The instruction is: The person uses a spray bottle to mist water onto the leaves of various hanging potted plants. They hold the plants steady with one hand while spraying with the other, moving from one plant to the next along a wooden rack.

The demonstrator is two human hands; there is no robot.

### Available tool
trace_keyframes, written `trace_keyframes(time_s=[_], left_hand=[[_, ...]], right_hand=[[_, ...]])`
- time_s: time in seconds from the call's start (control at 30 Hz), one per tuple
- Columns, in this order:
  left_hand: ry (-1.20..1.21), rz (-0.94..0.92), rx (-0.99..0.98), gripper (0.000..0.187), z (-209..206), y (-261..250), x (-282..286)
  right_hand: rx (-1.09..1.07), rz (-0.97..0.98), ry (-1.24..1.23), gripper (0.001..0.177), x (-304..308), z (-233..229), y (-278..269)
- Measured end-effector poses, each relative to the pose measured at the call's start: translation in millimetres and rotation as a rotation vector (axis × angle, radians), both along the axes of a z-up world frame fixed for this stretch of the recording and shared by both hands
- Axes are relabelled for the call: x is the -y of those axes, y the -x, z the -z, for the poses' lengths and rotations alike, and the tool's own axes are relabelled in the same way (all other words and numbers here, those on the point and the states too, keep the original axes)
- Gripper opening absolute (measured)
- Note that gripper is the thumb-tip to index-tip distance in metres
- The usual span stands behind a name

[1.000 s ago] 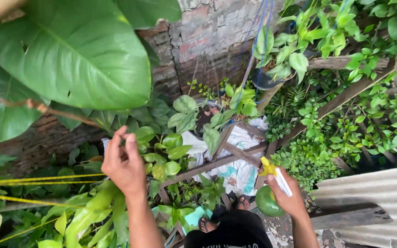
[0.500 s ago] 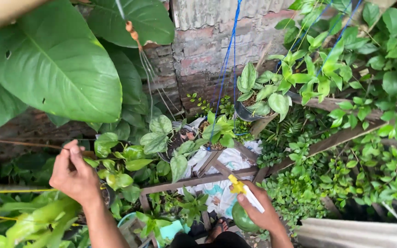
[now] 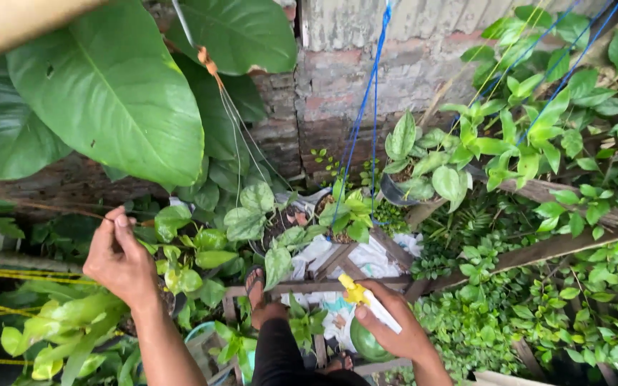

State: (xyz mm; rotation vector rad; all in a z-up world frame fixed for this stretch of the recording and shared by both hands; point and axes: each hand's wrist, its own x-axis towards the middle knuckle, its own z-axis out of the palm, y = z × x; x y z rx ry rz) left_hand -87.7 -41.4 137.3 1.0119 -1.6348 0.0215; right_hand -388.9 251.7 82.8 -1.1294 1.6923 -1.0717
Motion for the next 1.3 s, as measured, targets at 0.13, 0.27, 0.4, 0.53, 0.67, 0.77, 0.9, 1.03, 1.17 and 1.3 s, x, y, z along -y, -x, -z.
trace_keyframes(time_s=[0.13,0.27,0.4,0.53,0.67,0.77,0.9,1.03,1.17,1.3], left_hand=[[0.023,-0.034,0.014,0.016,11,-3,0],[0.104,-0.212,0.004,0.027,-3,22,-14],[0.164,-0.208,-0.116,0.042,10,32,-57],[0.227,0.019,-0.112,0.021,77,64,-90],[-0.389,0.227,-0.037,0.034,90,89,-95],[-0.589,0.164,-0.064,0.048,86,90,-93],[-0.659,0.126,-0.037,0.051,91,83,-83],[-0.640,0.124,-0.096,0.046,108,86,-73],[-0.626,0.194,-0.135,0.021,111,87,-75],[-0.639,0.191,-0.119,0.036,116,93,-76]], right_hand=[[-0.084,-0.020,-0.097,0.061,12,-20,-9],[-0.248,-0.057,-0.255,0.064,36,-35,-10],[-0.271,-0.063,-0.165,0.059,43,-51,-20],[-0.296,-0.065,-0.398,0.078,43,-9,-24],[-0.131,0.066,-0.735,0.071,40,-24,-38],[-0.129,-0.063,-0.522,0.064,44,-31,-40],[-0.113,-0.140,-0.315,0.077,53,-16,-45],[-0.174,-0.101,-0.328,0.063,59,-17,-52],[-0.160,0.035,-0.029,0.059,55,4,-54],[-0.171,0.082,-0.153,0.057,49,-12,-57]])
